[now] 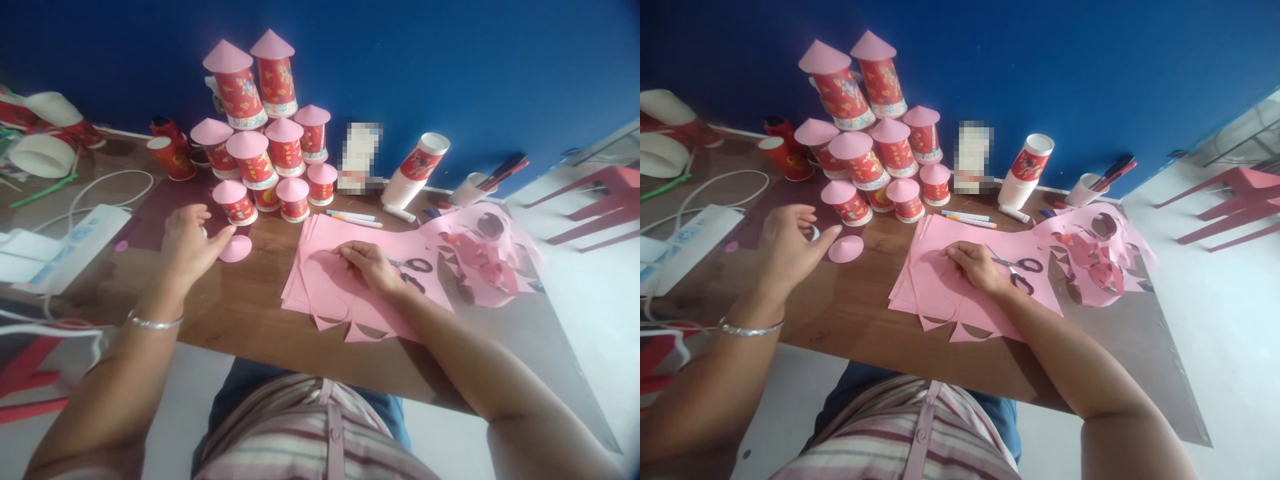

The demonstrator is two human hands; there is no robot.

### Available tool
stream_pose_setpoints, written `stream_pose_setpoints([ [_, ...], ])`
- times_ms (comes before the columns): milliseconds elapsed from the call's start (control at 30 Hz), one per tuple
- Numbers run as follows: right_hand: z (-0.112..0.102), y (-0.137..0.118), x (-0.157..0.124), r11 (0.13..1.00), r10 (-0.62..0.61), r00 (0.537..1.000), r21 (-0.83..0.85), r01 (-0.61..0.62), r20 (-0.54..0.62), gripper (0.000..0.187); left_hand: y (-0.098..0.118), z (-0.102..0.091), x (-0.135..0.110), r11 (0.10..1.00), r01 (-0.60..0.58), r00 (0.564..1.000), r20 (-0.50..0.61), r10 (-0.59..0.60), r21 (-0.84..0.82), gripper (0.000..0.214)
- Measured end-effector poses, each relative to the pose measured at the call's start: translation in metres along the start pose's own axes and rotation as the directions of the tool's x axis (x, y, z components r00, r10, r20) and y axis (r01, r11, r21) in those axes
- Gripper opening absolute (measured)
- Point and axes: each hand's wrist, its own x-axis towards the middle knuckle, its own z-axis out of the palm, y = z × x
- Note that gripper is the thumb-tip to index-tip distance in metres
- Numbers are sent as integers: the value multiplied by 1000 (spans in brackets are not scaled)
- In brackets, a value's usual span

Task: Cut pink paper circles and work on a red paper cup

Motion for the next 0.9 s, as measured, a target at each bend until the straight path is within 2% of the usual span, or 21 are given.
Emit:
stream_pose_setpoints([
  [33, 1, -1, -1, 1000, 4, 1000, -3, -4, 9, 47, 6, -3, -7, 1000, -20, 995, -98, 21, 7, 46],
  [100, 2, -3, -2, 1000, 3, 1000, -7, -3, 25, 50, 25, -9, -19, 990, -139, 979, -154, 135, -16, 26],
  [167, 2, -5, -4, 1000, -19, 999, -19, 20, 36, 55, 49, -11, -27, 954, -297, 953, -75, 294, -32, 40],
  [200, 2, -5, -5, 999, -40, 999, -30, 41, 37, 57, 62, -11, -30, 927, -371, 928, 2, 372, -56, 46],
  [333, 3, -5, -8, 987, -104, 994, -118, 108, 34, 67, 101, 5, -29, 816, -554, 806, 143, 575, -164, 49],
  [433, 5, -4, -8, 972, -122, 992, -200, 122, 10, 61, 120, 23, -24, 725, -621, 727, 125, 675, -297, 38],
  [500, 6, -2, -7, 950, -193, 979, -264, 169, -70, 52, 130, 38, -21, 675, -615, 701, 110, 705, -406, 26],
  [600, 8, 6, -4, 910, -329, 913, -338, 239, -240, 34, 141, 62, -16, 681, -542, 745, 94, 661, -493, 15],
  [633, 8, 9, -2, 906, -352, 893, -340, 251, -280, 29, 144, 69, -15, 686, -525, 749, 108, 653, -504, 14],
  [700, 7, 14, 1, 907, -371, 871, -327, 265, -322, 24, 147, 83, -14, 685, -537, 729, 137, 670, -493, 12],
  [800, 1, 17, 5, 923, -346, 878, -288, 256, -331, 26, 145, 98, -14, 708, -566, 707, 193, 681, -422, 18],
  [900, -10, 10, 5, 934, -293, 914, -289, 210, -281, 23, 138, 107, -14, 737, -605, 698, 244, 673, -301, 24],
])
